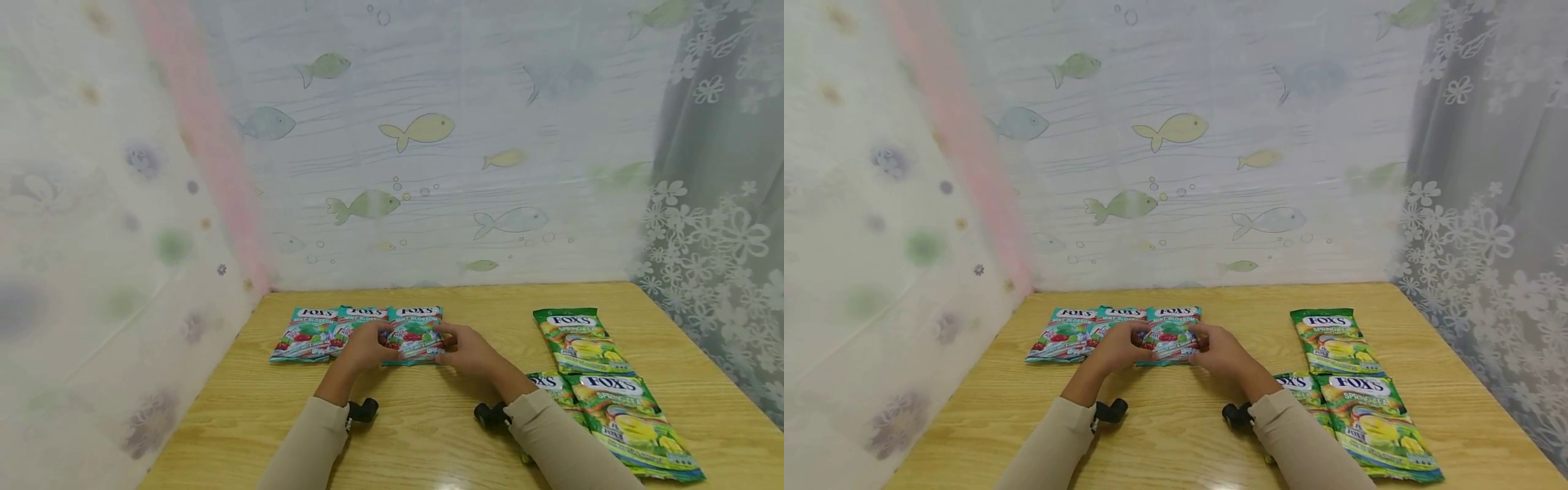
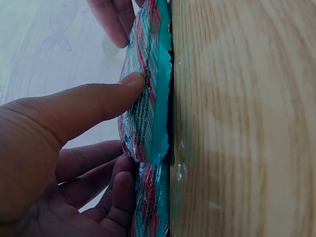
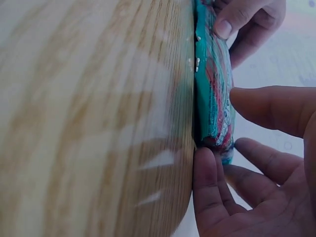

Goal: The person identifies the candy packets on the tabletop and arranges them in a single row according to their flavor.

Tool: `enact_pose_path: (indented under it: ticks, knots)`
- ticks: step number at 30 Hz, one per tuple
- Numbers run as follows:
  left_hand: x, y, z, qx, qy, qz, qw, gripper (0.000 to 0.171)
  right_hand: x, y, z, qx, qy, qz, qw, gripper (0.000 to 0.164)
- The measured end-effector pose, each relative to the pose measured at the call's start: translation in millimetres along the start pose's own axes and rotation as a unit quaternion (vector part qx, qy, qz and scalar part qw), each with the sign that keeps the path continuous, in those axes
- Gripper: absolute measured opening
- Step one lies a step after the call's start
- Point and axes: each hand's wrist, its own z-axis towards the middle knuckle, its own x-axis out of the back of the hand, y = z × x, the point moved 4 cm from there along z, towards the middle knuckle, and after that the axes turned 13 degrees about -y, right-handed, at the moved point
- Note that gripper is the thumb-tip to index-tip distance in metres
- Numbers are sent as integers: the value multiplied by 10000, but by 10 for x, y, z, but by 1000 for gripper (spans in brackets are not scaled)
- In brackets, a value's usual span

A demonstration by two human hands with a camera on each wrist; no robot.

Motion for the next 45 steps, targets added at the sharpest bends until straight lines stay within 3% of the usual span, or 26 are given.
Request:
enact_pose_path:
  ticks: [14,30,41,45]
  knots:
    - [18,-24,-7,-152,-121,28,9998,65,-1,17,-21,-16,-6,66,10000,61]
    - [15,-20,6,-69,-139,222,9996,66,-5,-7,-35,-21,-102,278,9996,60]
    - [29,-36,-5,-72,-164,-55,9998,66,24,-120,-52,-136,-174,711,9972,59]
    - [24,-9,-15,-138,-142,-158,9997,67,45,-142,-76,-214,-199,514,9983,61]
